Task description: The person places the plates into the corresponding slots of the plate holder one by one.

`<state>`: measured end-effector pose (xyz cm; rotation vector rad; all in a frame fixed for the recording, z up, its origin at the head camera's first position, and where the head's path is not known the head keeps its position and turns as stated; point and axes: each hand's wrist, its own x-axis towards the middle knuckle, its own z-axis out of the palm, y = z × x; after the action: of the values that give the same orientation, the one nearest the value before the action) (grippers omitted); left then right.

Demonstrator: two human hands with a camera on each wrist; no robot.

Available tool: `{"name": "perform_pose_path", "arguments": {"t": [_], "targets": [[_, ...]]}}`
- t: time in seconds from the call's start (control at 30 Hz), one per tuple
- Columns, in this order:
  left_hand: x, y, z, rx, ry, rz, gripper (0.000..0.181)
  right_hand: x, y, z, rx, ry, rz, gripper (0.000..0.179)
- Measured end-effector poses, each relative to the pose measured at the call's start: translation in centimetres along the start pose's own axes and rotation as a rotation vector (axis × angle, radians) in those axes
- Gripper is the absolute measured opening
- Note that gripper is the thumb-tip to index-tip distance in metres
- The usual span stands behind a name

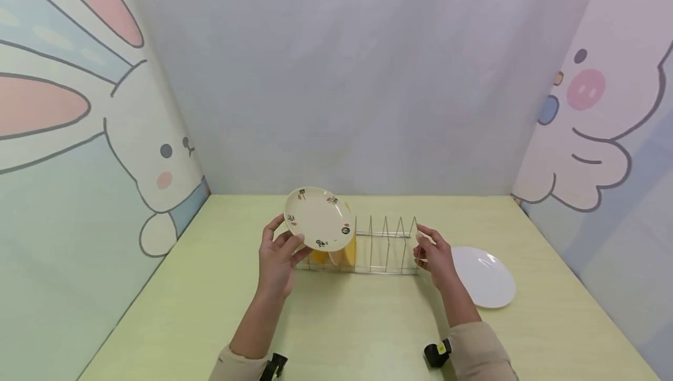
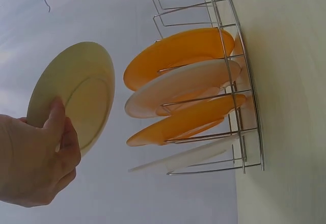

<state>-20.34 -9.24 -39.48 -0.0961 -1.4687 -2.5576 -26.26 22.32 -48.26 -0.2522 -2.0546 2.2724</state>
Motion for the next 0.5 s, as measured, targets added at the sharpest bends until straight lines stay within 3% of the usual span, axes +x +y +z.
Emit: {"name": "perform_pose_path", "arguments": {"t": [0.5], "targets": [[1.5, -2.5, 2.4, 0.087, -0.042, 0.02, 0.058, 0.1, 0.0, -0.1, 0.005, -0.014, -0.004, 0.044]]}}
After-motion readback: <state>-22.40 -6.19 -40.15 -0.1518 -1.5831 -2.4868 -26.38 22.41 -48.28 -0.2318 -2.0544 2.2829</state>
